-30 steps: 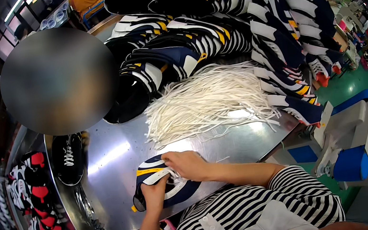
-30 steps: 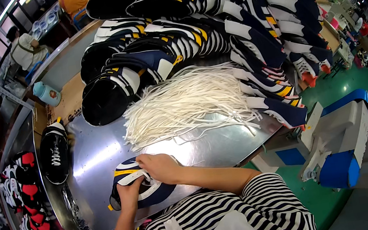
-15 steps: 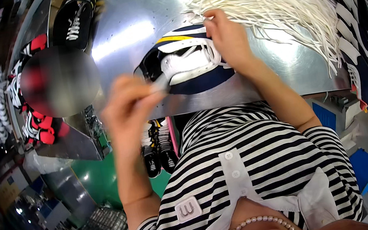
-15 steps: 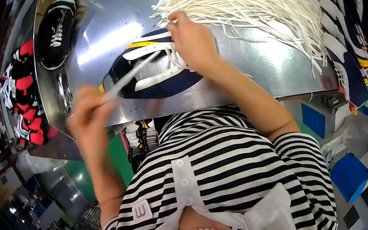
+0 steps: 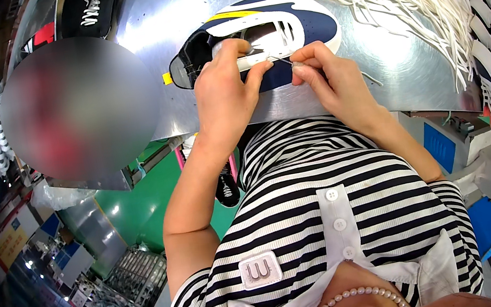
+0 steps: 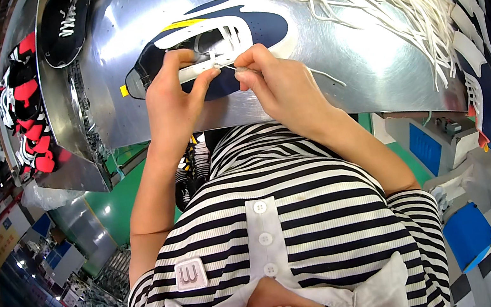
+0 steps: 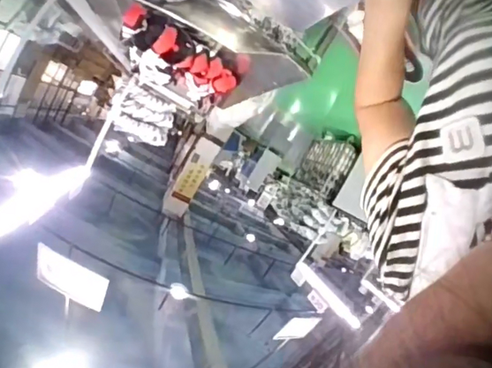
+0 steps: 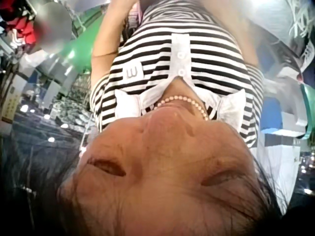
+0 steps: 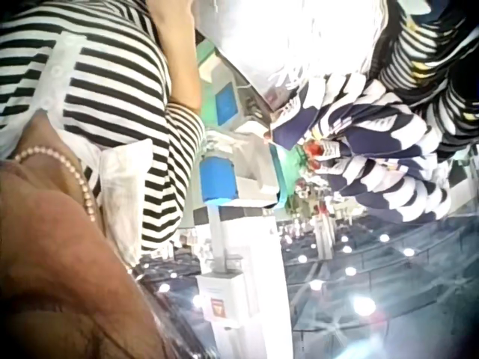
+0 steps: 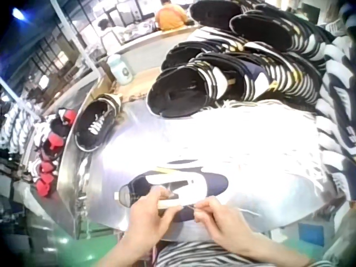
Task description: The person laces several sneaker uppers by hand, threading white laces through the eyelets and tying them off. The person works through the uppers one at a time on a metal workstation.
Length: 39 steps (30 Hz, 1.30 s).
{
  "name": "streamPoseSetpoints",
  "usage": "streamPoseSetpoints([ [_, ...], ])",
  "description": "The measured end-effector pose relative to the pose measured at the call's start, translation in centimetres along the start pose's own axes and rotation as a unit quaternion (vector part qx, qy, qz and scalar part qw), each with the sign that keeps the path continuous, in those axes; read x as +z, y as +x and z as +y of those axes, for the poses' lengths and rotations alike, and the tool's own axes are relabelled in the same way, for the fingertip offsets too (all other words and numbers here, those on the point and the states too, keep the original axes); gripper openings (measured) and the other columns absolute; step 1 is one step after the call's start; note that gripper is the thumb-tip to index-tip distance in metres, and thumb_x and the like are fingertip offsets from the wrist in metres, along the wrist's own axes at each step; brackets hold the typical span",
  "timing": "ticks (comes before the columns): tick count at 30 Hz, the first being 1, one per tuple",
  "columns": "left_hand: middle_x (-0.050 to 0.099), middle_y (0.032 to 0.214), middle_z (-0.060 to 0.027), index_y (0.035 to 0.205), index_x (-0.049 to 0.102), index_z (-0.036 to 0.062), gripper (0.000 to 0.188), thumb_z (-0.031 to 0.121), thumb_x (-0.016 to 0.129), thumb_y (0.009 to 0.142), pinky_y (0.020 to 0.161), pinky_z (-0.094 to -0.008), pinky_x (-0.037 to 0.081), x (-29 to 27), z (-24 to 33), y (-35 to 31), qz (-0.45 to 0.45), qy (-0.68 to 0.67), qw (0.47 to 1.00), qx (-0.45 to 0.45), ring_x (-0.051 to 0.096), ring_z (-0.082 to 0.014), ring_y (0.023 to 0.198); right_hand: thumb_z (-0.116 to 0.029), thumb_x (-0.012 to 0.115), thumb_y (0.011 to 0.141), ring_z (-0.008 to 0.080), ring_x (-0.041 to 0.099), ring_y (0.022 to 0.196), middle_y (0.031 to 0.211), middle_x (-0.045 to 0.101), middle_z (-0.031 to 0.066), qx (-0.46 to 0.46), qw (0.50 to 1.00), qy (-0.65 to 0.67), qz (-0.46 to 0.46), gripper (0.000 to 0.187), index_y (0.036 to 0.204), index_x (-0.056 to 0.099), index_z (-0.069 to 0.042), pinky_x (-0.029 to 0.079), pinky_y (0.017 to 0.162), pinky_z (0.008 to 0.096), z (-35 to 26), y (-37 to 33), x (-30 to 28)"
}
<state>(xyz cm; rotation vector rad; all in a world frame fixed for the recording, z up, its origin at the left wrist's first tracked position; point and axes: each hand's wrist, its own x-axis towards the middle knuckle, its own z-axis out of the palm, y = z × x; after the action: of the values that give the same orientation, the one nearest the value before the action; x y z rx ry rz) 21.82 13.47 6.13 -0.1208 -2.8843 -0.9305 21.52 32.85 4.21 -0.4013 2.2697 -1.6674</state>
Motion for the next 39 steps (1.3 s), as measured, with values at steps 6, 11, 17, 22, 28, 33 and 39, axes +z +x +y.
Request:
streamPoseSetpoints([
  [6,0.068,0.074,-0.0060,0.085,0.062,0.0094,0.029,0.032,0.079,0.076,0.057,-0.0372,0.050,-0.1,0.4,0.5,-0.018,0.065,0.998,-0.005,0.067,-0.0270,0.067,-0.016,0.055,0.096,0.0305,0.069,0.073,0.081,0.071,0.0119,0.001,0.999,-0.037,-0.008,0.015,0.103,0.055,-0.003,0.052,0.065,0.0374,0.1,0.1,-0.3],
  [11,0.069,0.076,-0.0077,0.088,0.066,0.0106,0.026,0.031,0.078,0.077,0.057,-0.0370,0.050,0.1,0.1,0.6,-0.025,0.044,0.999,-0.005,0.067,-0.0273,0.066,-0.016,0.057,0.095,0.0330,0.068,0.072,0.079,0.070,0.0131,0.015,0.999,-0.044,-0.017,0.015,0.101,0.055,-0.002,0.051,0.064,0.0401,0.2,0.6,-0.3],
  [17,0.068,0.079,-0.0094,0.097,0.068,0.0077,0.018,0.017,0.075,0.082,0.061,-0.0348,0.050,0.5,-0.7,0.4,-0.055,0.005,0.992,0.111,0.066,-0.0276,0.070,-0.018,0.059,0.093,0.0374,0.066,0.071,0.075,0.067,0.0170,-0.001,0.997,-0.076,-0.006,0.020,0.103,0.051,-0.002,0.050,0.063,0.0455,1.1,2.1,0.9],
  [22,0.068,0.080,-0.0123,0.108,0.059,0.0033,0.032,0.012,0.075,0.082,0.065,-0.0364,0.052,0.7,-1.4,-0.3,-0.058,0.014,0.986,0.154,0.068,-0.0299,0.076,-0.020,0.059,0.093,0.0407,0.065,0.073,0.078,0.066,0.0193,0.011,0.989,-0.143,-0.023,0.025,0.108,0.048,-0.003,0.050,0.065,0.0485,0.5,2.6,0.7],
  [28,0.060,0.069,-0.0075,0.103,0.053,0.0031,0.042,0.012,0.082,0.075,0.054,-0.0359,0.047,1.5,-1.9,-1.1,0.028,0.025,0.971,0.237,0.060,-0.0270,0.063,-0.008,0.064,0.088,0.0262,0.062,0.061,0.070,0.064,0.0097,-0.108,0.984,-0.139,-0.003,0.011,0.098,0.061,-0.008,0.046,0.056,0.0333,-2.6,2.5,-3.2],
  [33,0.061,0.072,-0.0052,0.096,0.055,0.0056,0.039,0.008,0.084,0.071,0.051,-0.0341,0.043,1.1,-1.6,-1.4,0.040,0.006,0.957,0.288,0.055,-0.0235,0.058,-0.014,0.060,0.087,0.0313,0.066,0.069,0.075,0.067,0.0115,-0.130,0.946,-0.272,-0.122,0.014,0.099,0.064,-0.008,0.050,0.061,0.0412,-1.5,5.0,-1.5],
  [39,0.060,0.069,-0.0039,0.097,0.053,0.0074,0.035,0.008,0.079,0.074,0.054,-0.0331,0.042,1.2,-2.2,-1.6,0.044,-0.011,0.953,0.301,0.056,-0.0207,0.057,-0.019,0.064,0.085,0.0306,0.069,0.081,0.089,0.072,0.0121,-0.036,0.978,-0.132,-0.160,0.020,0.102,0.069,-0.009,0.053,0.072,0.0383,-0.9,5.2,-1.9],
])
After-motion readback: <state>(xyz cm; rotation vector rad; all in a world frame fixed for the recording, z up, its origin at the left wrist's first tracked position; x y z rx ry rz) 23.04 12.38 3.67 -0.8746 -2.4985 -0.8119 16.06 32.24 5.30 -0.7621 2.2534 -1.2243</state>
